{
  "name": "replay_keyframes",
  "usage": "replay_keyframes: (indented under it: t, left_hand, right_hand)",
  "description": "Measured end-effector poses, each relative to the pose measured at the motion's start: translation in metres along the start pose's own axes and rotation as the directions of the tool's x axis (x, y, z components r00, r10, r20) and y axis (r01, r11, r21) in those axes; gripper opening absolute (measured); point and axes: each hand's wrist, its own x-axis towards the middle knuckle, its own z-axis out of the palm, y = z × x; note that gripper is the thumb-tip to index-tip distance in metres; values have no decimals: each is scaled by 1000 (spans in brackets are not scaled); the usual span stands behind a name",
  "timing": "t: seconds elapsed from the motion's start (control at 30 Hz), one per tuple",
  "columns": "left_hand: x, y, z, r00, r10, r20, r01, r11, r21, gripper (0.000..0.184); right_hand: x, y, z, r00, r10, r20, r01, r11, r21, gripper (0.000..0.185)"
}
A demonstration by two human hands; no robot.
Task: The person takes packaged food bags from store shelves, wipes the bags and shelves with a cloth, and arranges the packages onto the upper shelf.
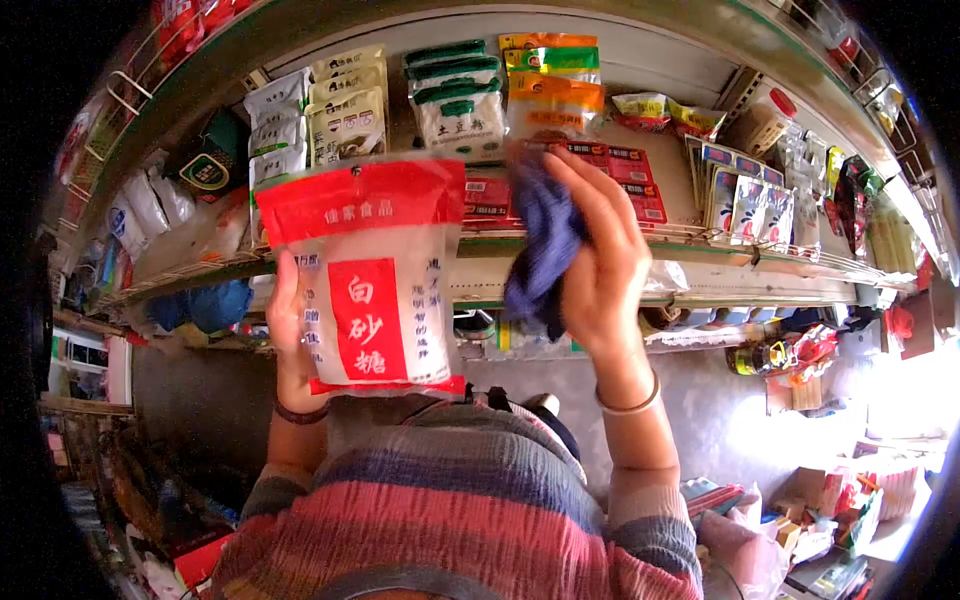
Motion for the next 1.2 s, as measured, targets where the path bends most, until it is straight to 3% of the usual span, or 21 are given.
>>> replay_keyframes:
  t: [0.03,0.1,0.2,0.23,0.33,0.4,0.47,0.5,0.57,0.6,0.63,0.67,0.73,0.77,0.83,0.87,0.9,0.97,1.03,1.1,1.2]
  left_hand:
    - [3,-2,10,1000,10,-16,-10,1000,-17,58]
    - [10,-4,11,1000,5,3,-5,999,-34,64]
    - [12,-1,18,998,23,52,-22,999,-25,65]
    - [12,-1,23,999,5,-33,-5,1000,3,55]
    - [10,4,7,998,42,36,-43,999,30,51]
    - [12,2,13,966,249,-69,-241,964,108,48]
    - [13,9,11,933,352,81,-359,927,106,47]
    - [13,21,13,952,224,211,-228,974,-5,46]
    - [10,26,20,955,286,82,-291,956,44,45]
    - [9,27,22,945,327,14,-327,942,73,45]
    - [13,26,16,921,389,3,-388,918,78,46]
    - [10,21,-6,807,579,-117,-428,709,560,47]
    - [16,11,27,833,553,-32,-483,754,445,48]
    - [19,10,24,906,421,-48,-392,876,280,49]
    - [24,2,28,987,158,12,-158,987,-35,51]
    - [25,-7,15,932,268,245,-223,955,-196,51]
    - [25,-8,12,943,252,219,-199,950,-239,51]
    - [28,-3,8,959,229,167,-167,932,-322,51]
    - [30,5,11,955,262,137,-224,944,-244,50]
    - [30,16,21,932,336,139,-340,940,9,49]
    - [35,25,13,941,335,-36,-335,942,20,49]
  right_hand:
    - [0,-4,12,989,-145,-5,144,986,-81,44]
    - [-6,-18,31,953,-239,187,270,948,-166,54]
    - [-24,-9,38,938,-218,268,267,950,-162,61]
    - [-30,-8,37,939,-223,260,268,951,-153,59]
    - [-59,-4,36,931,-233,282,299,929,-220,48]
    - [-77,2,34,865,-309,395,398,902,-167,31]
    - [-96,6,36,743,-342,575,469,879,-83,26]
    - [-102,12,38,780,-266,566,386,917,-101,24]
    - [-103,32,33,934,-38,356,51,998,-30,24]
    - [-100,39,29,960,127,251,-149,986,71,24]
    - [-89,25,19,928,309,209,-361,884,298,25]
    - [-72,2,11,847,486,216,-523,683,510,28]
    - [-37,-21,23,984,109,138,-169,811,560,39]
    - [-17,-40,29,994,-48,96,11,935,354,40]
    - [11,-54,61,929,-338,149,341,940,6,45]
    - [11,-57,77,903,-372,216,389,921,-37,48]
    - [11,-62,93,870,-404,282,440,895,-73,51]
    - [6,-70,99,859,-338,385,376,926,-27,54]
    - [-4,-68,96,830,-363,423,397,918,7,57]
    - [-23,-63,100,831,-419,367,447,894,8,50]
    - [-48,-56,104,820,-485,304,488,870,71,41]
